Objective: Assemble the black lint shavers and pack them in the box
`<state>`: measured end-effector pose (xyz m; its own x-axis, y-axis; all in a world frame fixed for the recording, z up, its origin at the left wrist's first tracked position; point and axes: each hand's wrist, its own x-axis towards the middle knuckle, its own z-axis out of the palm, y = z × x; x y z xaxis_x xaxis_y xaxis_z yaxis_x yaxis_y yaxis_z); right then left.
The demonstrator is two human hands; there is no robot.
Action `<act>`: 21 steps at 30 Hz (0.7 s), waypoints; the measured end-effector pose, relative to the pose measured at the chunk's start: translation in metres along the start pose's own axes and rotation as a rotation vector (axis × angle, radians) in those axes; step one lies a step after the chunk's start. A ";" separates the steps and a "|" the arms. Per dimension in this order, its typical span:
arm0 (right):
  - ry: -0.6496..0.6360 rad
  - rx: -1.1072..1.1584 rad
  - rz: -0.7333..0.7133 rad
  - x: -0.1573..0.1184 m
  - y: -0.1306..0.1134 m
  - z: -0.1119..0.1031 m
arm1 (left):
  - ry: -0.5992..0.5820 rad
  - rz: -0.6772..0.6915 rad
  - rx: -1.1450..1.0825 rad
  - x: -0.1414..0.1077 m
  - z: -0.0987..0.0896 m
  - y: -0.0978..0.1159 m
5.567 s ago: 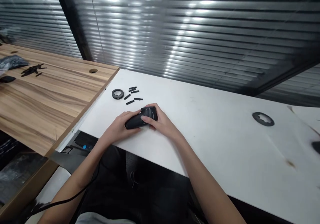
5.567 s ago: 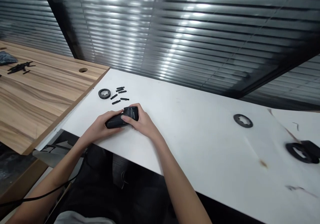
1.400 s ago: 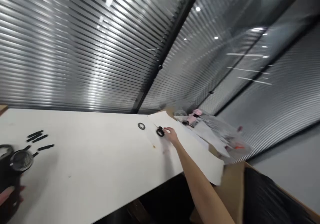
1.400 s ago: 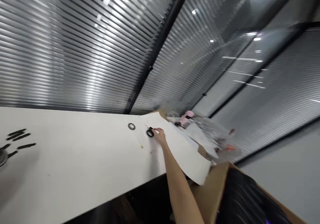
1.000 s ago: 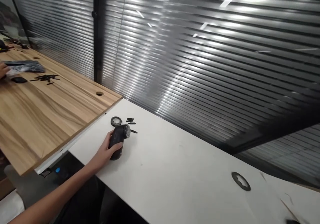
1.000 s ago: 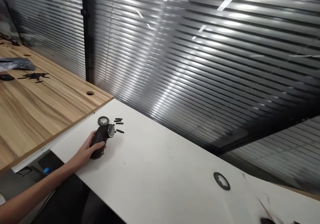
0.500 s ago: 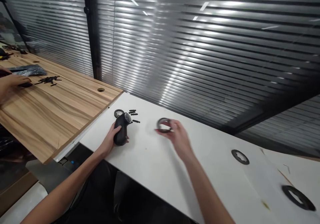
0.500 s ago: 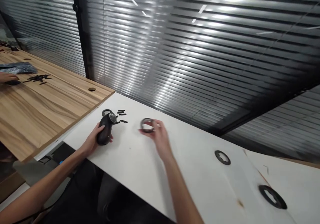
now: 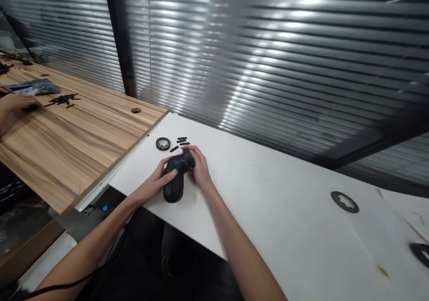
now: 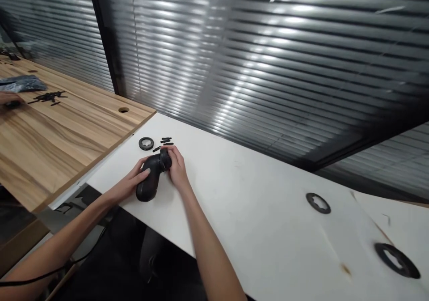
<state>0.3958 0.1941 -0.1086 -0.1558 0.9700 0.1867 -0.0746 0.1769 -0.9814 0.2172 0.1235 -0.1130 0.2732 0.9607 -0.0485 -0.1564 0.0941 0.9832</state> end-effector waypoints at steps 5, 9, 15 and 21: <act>-0.078 0.021 -0.051 0.000 -0.001 0.001 | 0.012 0.045 0.050 -0.001 -0.004 -0.001; -0.191 0.091 0.020 -0.003 0.000 0.002 | -0.028 0.076 0.024 -0.002 -0.003 0.002; -0.404 0.209 0.106 -0.006 -0.006 -0.006 | -0.192 0.033 -0.028 -0.002 -0.006 0.010; -0.480 0.165 0.150 -0.004 -0.015 -0.021 | -0.348 -0.208 0.071 0.018 -0.017 0.026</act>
<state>0.4185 0.1907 -0.0955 -0.6072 0.7903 0.0826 -0.1650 -0.0237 -0.9860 0.2019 0.1482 -0.0917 0.5985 0.7765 -0.1970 -0.0014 0.2469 0.9690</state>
